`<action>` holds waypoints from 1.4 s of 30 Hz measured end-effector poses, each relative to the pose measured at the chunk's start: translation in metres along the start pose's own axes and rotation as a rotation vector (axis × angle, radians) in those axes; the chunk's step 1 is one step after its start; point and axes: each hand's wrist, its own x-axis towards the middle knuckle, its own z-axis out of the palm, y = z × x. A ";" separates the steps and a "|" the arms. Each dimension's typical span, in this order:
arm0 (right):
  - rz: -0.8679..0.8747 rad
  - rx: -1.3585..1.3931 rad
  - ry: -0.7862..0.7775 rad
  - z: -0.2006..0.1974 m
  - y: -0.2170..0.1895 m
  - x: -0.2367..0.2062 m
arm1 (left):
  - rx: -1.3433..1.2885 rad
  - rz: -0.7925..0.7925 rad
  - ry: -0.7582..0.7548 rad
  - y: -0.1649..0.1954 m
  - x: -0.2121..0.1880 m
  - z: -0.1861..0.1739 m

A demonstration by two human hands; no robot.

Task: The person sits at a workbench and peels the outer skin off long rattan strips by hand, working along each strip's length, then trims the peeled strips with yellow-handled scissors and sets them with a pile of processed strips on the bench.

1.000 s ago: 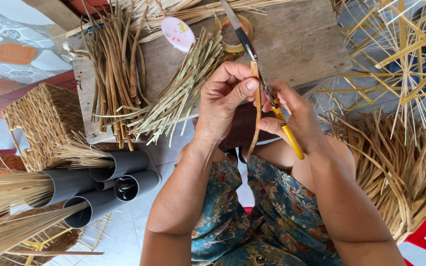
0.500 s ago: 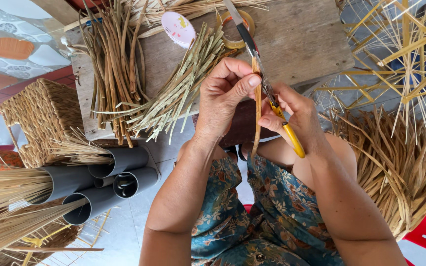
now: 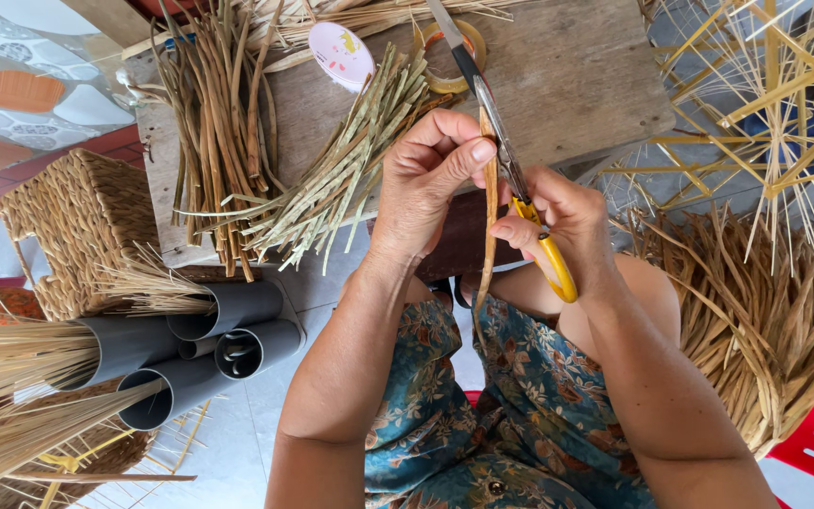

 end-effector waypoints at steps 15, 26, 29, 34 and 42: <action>-0.120 0.472 -0.044 0.010 0.008 0.014 | 0.052 -0.003 0.006 -0.004 0.000 -0.003; -0.178 0.239 0.085 0.009 0.022 0.014 | 0.192 0.061 0.023 -0.025 -0.001 -0.008; -0.179 0.204 0.068 0.009 0.023 0.015 | 0.218 0.057 0.032 -0.024 -0.002 -0.007; -0.222 0.159 0.087 -0.002 0.016 0.017 | 0.161 0.045 0.073 -0.016 -0.001 -0.006; -0.425 -0.089 0.270 -0.026 0.000 0.016 | 0.456 0.052 0.164 -0.008 -0.003 0.000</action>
